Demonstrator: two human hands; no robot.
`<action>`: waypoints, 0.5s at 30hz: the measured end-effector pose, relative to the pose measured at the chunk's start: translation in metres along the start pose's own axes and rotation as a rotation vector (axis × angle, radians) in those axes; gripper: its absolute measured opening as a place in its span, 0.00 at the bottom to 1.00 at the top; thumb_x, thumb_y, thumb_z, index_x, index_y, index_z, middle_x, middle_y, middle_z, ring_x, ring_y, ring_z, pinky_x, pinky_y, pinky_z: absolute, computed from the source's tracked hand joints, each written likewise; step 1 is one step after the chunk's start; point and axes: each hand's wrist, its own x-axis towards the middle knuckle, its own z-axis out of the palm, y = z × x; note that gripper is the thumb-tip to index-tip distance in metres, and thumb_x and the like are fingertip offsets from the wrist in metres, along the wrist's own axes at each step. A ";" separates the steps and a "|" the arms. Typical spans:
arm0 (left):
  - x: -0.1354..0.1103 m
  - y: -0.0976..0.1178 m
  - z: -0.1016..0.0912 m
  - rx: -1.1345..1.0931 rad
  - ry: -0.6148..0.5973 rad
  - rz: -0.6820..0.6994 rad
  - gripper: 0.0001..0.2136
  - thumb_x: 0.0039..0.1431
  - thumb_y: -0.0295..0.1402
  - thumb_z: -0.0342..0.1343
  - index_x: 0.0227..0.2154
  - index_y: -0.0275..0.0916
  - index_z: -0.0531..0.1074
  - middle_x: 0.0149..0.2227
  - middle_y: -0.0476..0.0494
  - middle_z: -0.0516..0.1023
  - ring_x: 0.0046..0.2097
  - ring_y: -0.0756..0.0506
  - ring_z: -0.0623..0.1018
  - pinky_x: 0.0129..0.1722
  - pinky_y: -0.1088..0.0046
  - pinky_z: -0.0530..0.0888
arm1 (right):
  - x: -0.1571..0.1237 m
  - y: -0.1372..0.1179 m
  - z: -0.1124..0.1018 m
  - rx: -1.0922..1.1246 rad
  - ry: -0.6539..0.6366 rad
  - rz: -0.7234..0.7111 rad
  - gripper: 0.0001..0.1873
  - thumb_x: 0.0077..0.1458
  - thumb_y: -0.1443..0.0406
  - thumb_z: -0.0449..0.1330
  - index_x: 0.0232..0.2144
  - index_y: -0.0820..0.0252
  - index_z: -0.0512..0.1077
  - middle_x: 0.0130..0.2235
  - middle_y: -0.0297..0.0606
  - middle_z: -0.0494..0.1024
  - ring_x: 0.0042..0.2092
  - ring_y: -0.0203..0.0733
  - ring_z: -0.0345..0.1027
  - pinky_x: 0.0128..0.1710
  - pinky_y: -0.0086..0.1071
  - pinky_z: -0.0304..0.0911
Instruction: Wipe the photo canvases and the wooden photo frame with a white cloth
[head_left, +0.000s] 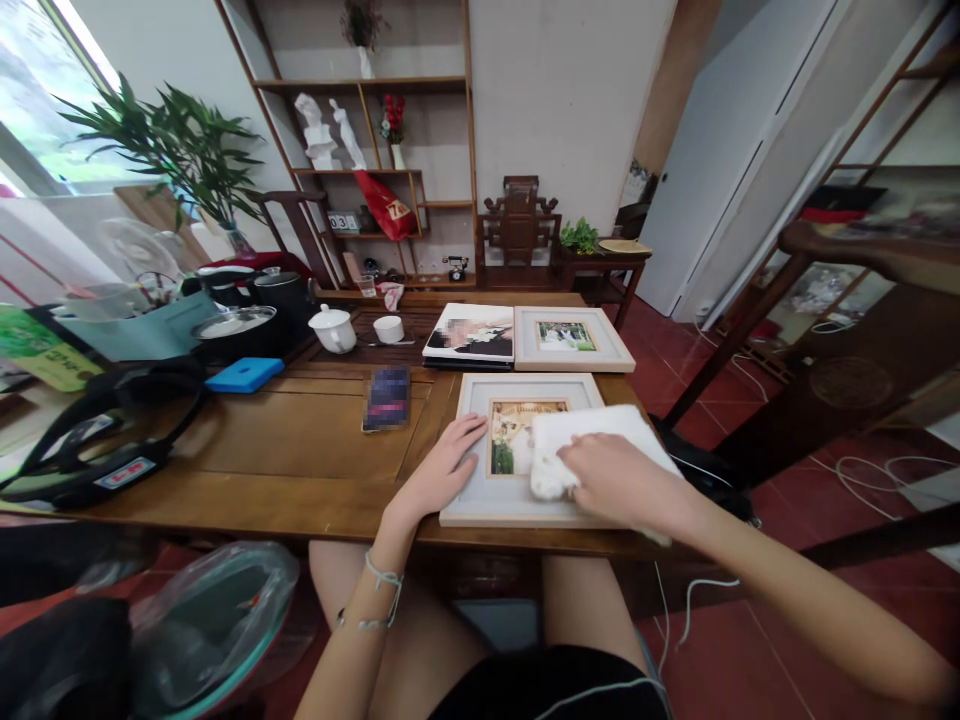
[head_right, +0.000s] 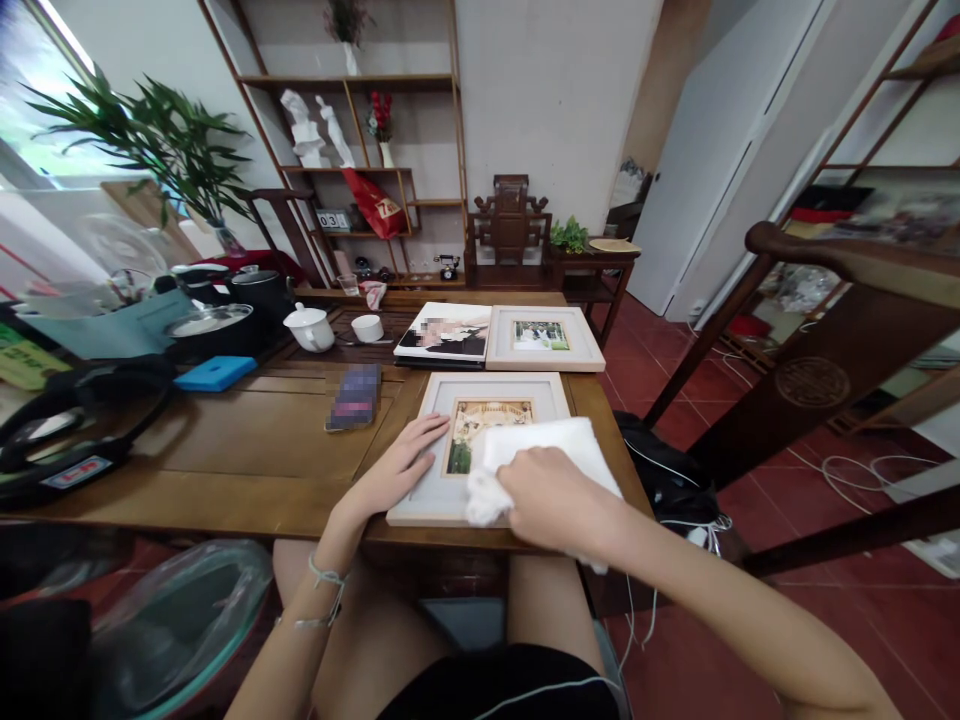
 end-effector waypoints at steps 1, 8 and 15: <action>0.000 -0.001 0.000 0.000 0.002 0.002 0.22 0.64 0.28 0.45 0.60 0.39 0.62 0.63 0.38 0.61 0.66 0.40 0.57 0.66 0.52 0.53 | -0.007 -0.013 -0.004 -0.016 -0.050 -0.049 0.09 0.44 0.71 0.57 0.30 0.60 0.75 0.33 0.46 0.78 0.35 0.50 0.72 0.36 0.38 0.64; -0.001 -0.003 0.002 0.004 -0.003 -0.002 0.22 0.64 0.28 0.45 0.60 0.41 0.62 0.63 0.40 0.61 0.66 0.40 0.57 0.65 0.50 0.54 | 0.007 -0.025 0.009 -0.100 -0.012 -0.012 0.16 0.44 0.72 0.57 0.39 0.64 0.74 0.44 0.52 0.76 0.52 0.56 0.66 0.49 0.42 0.61; 0.000 -0.001 0.000 0.004 -0.004 -0.018 0.22 0.63 0.29 0.45 0.60 0.40 0.62 0.63 0.39 0.61 0.66 0.40 0.57 0.66 0.50 0.53 | 0.058 0.032 0.029 -0.124 0.178 0.192 0.23 0.48 0.74 0.55 0.49 0.71 0.68 0.55 0.59 0.68 0.61 0.63 0.51 0.57 0.53 0.49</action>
